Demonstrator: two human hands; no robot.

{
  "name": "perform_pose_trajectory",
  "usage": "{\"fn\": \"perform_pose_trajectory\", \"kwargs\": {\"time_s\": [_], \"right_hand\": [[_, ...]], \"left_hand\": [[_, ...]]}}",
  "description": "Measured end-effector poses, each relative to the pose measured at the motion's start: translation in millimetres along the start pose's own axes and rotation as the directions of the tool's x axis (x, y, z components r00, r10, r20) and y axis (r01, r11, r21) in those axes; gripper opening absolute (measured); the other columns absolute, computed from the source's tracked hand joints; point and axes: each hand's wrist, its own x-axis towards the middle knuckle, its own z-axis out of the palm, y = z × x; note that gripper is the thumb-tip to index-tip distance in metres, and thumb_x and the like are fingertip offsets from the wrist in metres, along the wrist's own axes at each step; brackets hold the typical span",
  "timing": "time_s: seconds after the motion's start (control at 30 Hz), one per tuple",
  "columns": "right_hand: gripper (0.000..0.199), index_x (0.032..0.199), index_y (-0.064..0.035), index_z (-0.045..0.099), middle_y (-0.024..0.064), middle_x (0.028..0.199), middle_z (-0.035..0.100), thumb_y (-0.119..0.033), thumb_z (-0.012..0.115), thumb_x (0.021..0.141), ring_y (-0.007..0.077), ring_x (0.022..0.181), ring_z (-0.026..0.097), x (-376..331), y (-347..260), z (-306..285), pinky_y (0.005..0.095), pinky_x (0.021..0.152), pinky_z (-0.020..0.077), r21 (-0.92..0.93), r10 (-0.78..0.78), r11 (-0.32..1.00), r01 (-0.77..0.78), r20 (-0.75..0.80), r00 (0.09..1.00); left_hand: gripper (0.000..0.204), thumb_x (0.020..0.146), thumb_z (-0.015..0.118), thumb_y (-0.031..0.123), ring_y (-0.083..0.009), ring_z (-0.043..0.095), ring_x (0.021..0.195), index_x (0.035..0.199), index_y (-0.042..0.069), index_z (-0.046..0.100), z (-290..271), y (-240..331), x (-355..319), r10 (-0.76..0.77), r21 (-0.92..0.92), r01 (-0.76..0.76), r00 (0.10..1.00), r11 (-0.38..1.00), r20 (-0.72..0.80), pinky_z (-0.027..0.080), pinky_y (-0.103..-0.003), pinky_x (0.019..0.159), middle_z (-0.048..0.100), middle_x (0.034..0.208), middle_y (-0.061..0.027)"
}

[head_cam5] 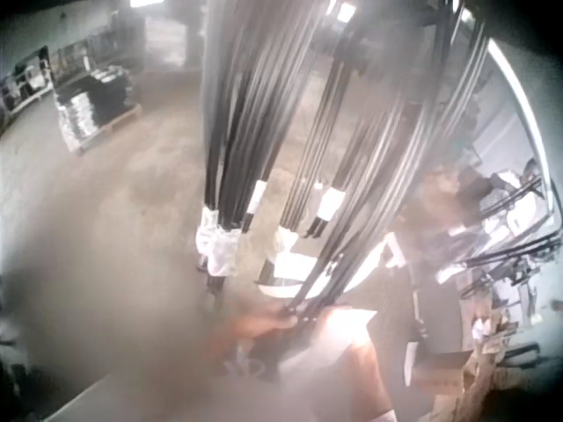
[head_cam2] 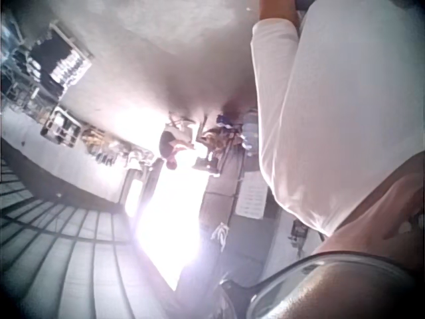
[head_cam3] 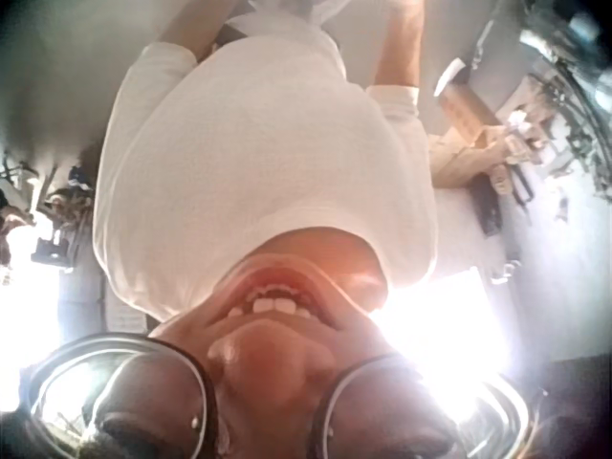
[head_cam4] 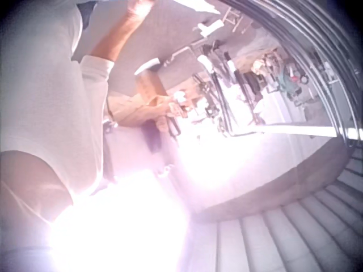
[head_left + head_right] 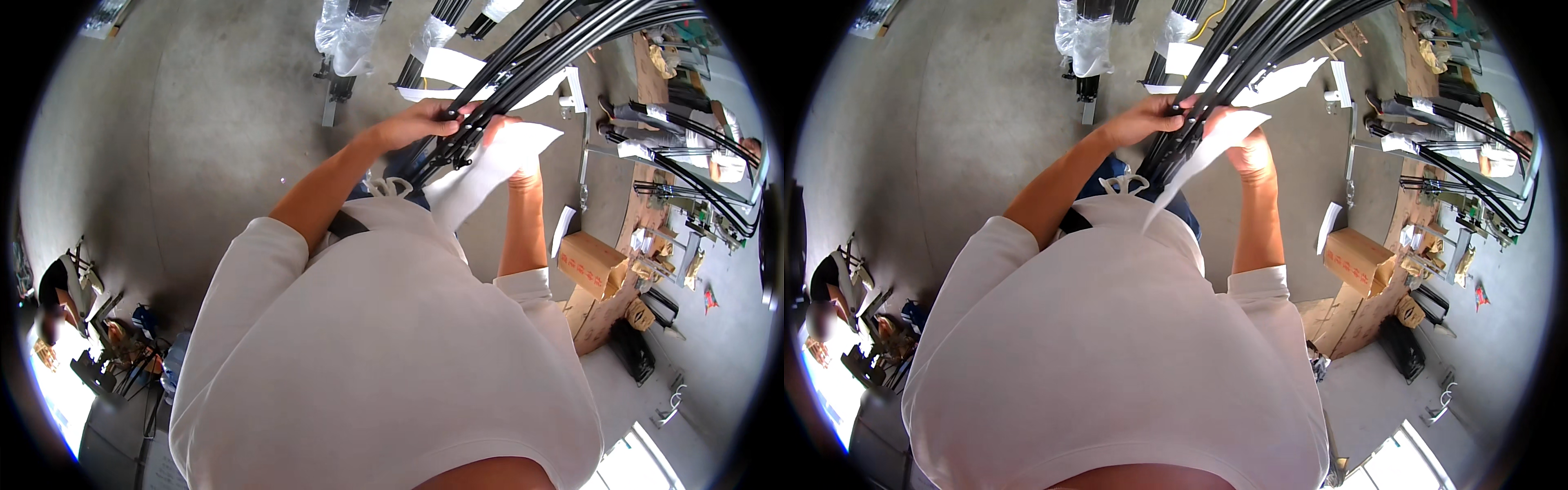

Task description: The person wraps white paper and clear plastic film around the ends of multiple black metal poles. They retrieve paper from a cardboard box, fold it around the pole tips, and then apply a roll of plastic wrap to secure the paper and protect the ends.

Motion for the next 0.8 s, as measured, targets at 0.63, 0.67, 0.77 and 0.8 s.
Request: {"fn": "perform_pose_trajectory", "kwargs": {"time_s": [0.63,0.67,0.77,0.8], "right_hand": [[0.030,0.068,-0.0021,0.059,0.0143,0.086,0.056,-0.031,0.063,0.060,0.0243,0.083,0.051,0.9,12.9,-23.9,0.0313,0.074,0.0375,0.044,-0.015,0.999,0.013,0.035,0.999],[0.028,0.068,-0.0019,0.059,0.0144,0.090,0.056,-0.028,0.064,0.058,0.0241,0.086,0.051,1.0,13.0,-21.1,0.0311,0.076,0.0371,0.057,-0.020,0.998,0.021,-0.007,1.000],[0.022,0.068,-0.0004,0.058,0.0160,0.099,0.056,-0.020,0.063,0.058,0.0247,0.091,0.051,1.5,15.4,-15.0,0.0307,0.083,0.0337,0.141,0.015,0.990,-0.009,-0.043,0.999],[0.022,0.068,-0.0003,0.058,0.0154,0.099,0.056,-0.020,0.064,0.058,0.0247,0.091,0.051,-2.7,16.6,-16.8,0.0305,0.083,0.0331,0.178,0.051,0.983,-0.043,-0.042,0.998]], "left_hand": [[0.025,0.077,0.051,0.008,-0.0255,0.056,0.079,0.100,0.002,0.042,15.8,-0.6,-18.6,0.091,0.616,0.199,0.909,0.762,-0.407,0.042,-0.033,0.071,0.056,0.083,-0.0127],[0.026,0.077,0.050,0.007,-0.0247,0.055,0.084,0.101,0.002,0.043,15.9,-8.0,-20.3,0.112,0.586,0.136,0.924,0.799,-0.367,0.041,-0.032,0.076,0.056,0.089,-0.0121],[0.038,0.077,0.049,0.003,-0.0210,0.049,0.098,0.113,0.001,0.037,7.2,-10.0,-21.0,0.057,0.586,0.089,0.972,0.805,-0.227,0.035,-0.030,0.087,0.052,0.104,-0.0112],[0.044,0.077,0.049,0.002,-0.0196,0.047,0.103,0.118,0.001,0.034,3.6,-8.0,-21.4,0.016,0.604,0.095,0.984,0.792,-0.176,0.033,-0.030,0.090,0.050,0.109,-0.0111]]}}
